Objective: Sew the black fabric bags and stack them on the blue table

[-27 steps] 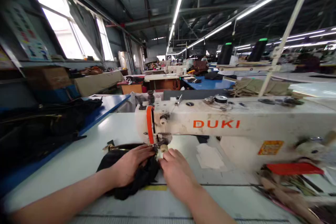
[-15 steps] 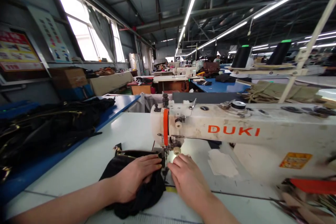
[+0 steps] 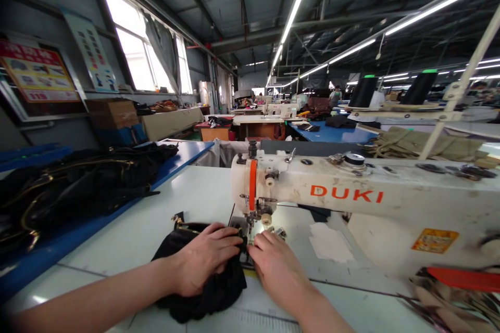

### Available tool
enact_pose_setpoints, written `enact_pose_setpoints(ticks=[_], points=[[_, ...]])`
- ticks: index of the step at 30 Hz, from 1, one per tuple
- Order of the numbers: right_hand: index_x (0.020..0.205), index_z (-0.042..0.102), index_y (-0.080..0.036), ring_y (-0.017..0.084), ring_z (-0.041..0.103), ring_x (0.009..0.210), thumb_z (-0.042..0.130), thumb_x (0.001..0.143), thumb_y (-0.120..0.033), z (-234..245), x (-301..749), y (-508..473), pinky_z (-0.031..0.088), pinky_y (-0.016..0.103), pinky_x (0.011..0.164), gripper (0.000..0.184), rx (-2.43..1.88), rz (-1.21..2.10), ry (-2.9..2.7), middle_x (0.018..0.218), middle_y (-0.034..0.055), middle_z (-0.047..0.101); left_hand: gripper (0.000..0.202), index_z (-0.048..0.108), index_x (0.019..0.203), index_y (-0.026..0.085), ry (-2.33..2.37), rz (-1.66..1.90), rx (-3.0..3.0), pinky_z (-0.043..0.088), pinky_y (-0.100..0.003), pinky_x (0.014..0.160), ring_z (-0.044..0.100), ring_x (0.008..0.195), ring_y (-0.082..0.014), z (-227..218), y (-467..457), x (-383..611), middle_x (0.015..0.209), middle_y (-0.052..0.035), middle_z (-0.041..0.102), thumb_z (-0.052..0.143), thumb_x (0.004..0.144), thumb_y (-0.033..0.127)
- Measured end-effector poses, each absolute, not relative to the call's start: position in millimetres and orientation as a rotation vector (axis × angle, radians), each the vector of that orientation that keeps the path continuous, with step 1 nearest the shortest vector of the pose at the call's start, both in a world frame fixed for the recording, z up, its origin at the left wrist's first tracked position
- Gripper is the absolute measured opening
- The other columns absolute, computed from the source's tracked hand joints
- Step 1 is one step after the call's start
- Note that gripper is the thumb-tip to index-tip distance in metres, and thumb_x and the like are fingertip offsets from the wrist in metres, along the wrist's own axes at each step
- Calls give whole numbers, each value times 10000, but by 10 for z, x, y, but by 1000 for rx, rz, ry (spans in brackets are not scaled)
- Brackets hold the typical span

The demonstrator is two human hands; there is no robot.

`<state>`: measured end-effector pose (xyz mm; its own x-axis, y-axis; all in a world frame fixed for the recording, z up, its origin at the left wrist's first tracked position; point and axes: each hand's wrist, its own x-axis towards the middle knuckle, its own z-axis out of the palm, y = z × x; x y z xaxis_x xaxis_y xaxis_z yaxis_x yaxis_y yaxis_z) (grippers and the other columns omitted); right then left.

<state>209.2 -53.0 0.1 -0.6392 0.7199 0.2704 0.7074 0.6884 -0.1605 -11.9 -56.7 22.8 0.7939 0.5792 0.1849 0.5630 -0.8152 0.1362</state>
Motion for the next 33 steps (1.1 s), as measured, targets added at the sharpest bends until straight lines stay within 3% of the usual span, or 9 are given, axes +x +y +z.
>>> enact_pose_setpoints(ticks=[10, 13, 15, 17, 19, 23, 25, 28, 33], points=[[896, 627, -193, 229, 495, 888, 449, 875, -60, -18, 2159, -535, 418, 365, 793, 224, -1087, 107, -2484, 869, 52, 567, 385, 478, 1278, 201, 1108, 615, 2688, 315, -363, 1119, 398, 1304, -190, 353, -728, -237, 1389, -61, 477, 419, 903, 142], [1015, 626, -198, 236, 503, 903, 450, 852, -33, -39, 2178, -544, 428, 381, 807, 291, -1051, 141, -2444, 898, 58, 580, 411, 379, 1358, 249, 1306, 753, 2564, 306, -386, 1126, 338, 1349, -191, 449, -980, -393, 1477, -53, 357, 394, 948, 226], [1047, 621, -197, 238, 510, 906, 447, 843, -24, -43, 2167, -547, 434, 390, 811, 318, -1030, 152, -2443, 912, 63, 588, 583, 281, 1423, 237, 1262, 620, 2613, 295, -461, 1118, 295, 1373, -263, 374, -1140, -495, 1508, -93, 296, 512, 901, 353], [1024, 628, -194, 235, 516, 895, 438, 848, -27, -28, 2142, -550, 442, 389, 801, 308, -1017, 153, -2463, 905, 65, 590, 690, 304, 1419, 212, 1135, 371, 2701, 312, -531, 1082, 343, 1342, -329, 214, -1258, -557, 1472, -135, 359, 603, 828, 406], [980, 640, -194, 232, 525, 872, 426, 858, -36, 3, 2119, -558, 449, 384, 777, 292, -1020, 145, -2482, 882, 66, 591, 515, 447, 1323, 203, 1090, 293, 2717, 346, -529, 1054, 430, 1283, -330, 66, -1327, -573, 1397, -137, 469, 577, 843, 339], [964, 666, -207, 239, 555, 861, 411, 874, -67, 55, 2120, -615, 462, 389, 762, 304, -1026, 212, -2457, 860, 70, 606, 192, 641, 957, 189, 1196, 756, 2390, 494, -324, 884, 629, 940, -215, 148, -1338, -594, 985, -65, 689, 463, 897, 226], [992, 671, -220, 241, 580, 868, 417, 900, -137, 58, 2125, -692, 474, 391, 769, 282, -1053, 362, -2354, 893, 76, 623, 206, 649, 858, 187, 1314, 1084, 1957, 521, -258, 744, 633, 776, -183, 390, -1290, -668, 820, -30, 682, 483, 908, 299], [1115, 646, -259, 269, 584, 1016, 515, 895, -347, 73, 2048, -887, 462, 419, 871, 271, -1125, 714, -2063, 1079, 89, 635, 276, 646, 981, 180, 1244, 1526, 1245, 536, -266, 729, 657, 798, -208, 814, -1201, -813, 860, -33, 705, 611, 836, 412], [1352, 470, -312, 298, 382, 1314, 654, 731, -595, 306, 1621, -1214, 310, 469, 1047, 707, -853, 1450, -1567, 1369, 80, 509, 208, 644, 999, 141, 1098, 1643, 706, 561, -316, 717, 692, 763, -229, 1100, -1141, -846, 809, -65, 726, 642, 813, 233]])
